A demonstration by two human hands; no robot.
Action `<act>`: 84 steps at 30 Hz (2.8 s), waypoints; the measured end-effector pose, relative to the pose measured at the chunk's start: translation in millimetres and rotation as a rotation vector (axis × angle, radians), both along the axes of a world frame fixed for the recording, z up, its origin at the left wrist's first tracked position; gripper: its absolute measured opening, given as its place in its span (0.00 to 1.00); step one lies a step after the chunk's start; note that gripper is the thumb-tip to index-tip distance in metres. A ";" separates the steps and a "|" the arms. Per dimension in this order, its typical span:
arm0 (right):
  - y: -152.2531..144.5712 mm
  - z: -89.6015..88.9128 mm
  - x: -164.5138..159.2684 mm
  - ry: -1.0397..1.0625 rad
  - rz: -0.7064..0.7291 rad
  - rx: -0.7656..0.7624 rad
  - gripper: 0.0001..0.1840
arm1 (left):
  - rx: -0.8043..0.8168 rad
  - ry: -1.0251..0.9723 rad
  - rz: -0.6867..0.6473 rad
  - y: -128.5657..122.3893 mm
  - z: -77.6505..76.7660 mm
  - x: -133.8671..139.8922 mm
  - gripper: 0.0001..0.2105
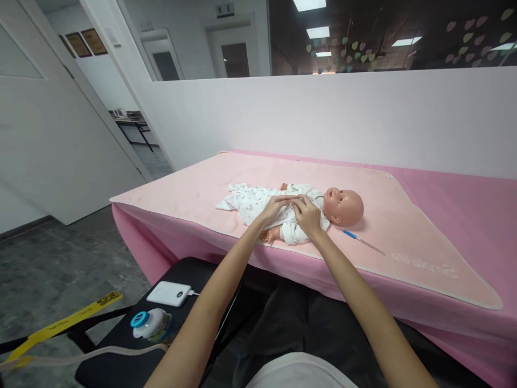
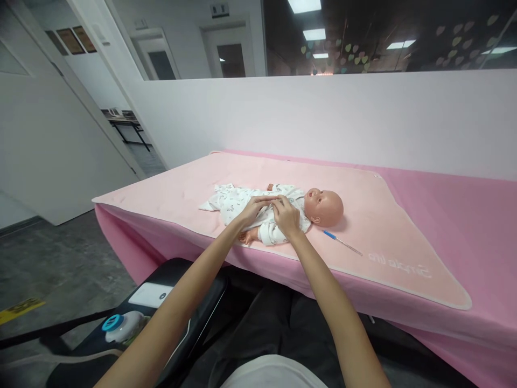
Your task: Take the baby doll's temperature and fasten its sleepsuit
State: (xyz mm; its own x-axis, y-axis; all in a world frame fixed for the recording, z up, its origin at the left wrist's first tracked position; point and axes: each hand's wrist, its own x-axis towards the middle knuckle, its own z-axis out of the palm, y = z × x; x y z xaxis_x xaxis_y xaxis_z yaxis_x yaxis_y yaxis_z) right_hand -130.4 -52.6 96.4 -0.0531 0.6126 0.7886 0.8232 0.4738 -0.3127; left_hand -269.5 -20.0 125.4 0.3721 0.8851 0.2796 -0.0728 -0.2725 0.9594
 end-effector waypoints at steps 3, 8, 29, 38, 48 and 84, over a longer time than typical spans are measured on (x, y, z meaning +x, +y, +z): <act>3.2 -2.2 0.3 0.046 0.009 -0.017 0.11 | -0.010 0.014 -0.043 -0.8 1.1 -2.0 0.14; 5.0 -4.3 1.1 0.067 0.033 0.007 0.11 | 0.040 0.083 -0.063 -4.2 0.7 -2.2 0.16; 3.5 -3.2 0.7 0.117 0.005 -0.017 0.11 | -0.002 0.018 0.063 -4.8 -2.6 5.2 0.15; 3.5 -3.3 0.1 0.113 -0.017 -0.011 0.11 | 0.132 0.014 0.110 -4.9 -6.8 4.9 0.11; 2.9 -5.0 -0.2 0.069 -0.020 0.017 0.10 | 0.078 0.017 0.078 -2.1 -5.0 4.6 0.11; 20.7 10.3 -31.5 -0.414 0.055 0.024 0.10 | 0.623 0.388 0.589 3.8 -43.8 -43.2 0.14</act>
State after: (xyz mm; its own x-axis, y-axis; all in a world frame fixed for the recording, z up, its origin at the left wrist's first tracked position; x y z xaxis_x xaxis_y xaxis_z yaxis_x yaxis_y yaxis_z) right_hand -161.9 -31.9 106.7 -0.4010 0.5816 0.7077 0.8502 0.5240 0.0512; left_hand -312.8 -16.2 81.6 0.0785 0.6930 0.7167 0.5348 -0.6360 0.5564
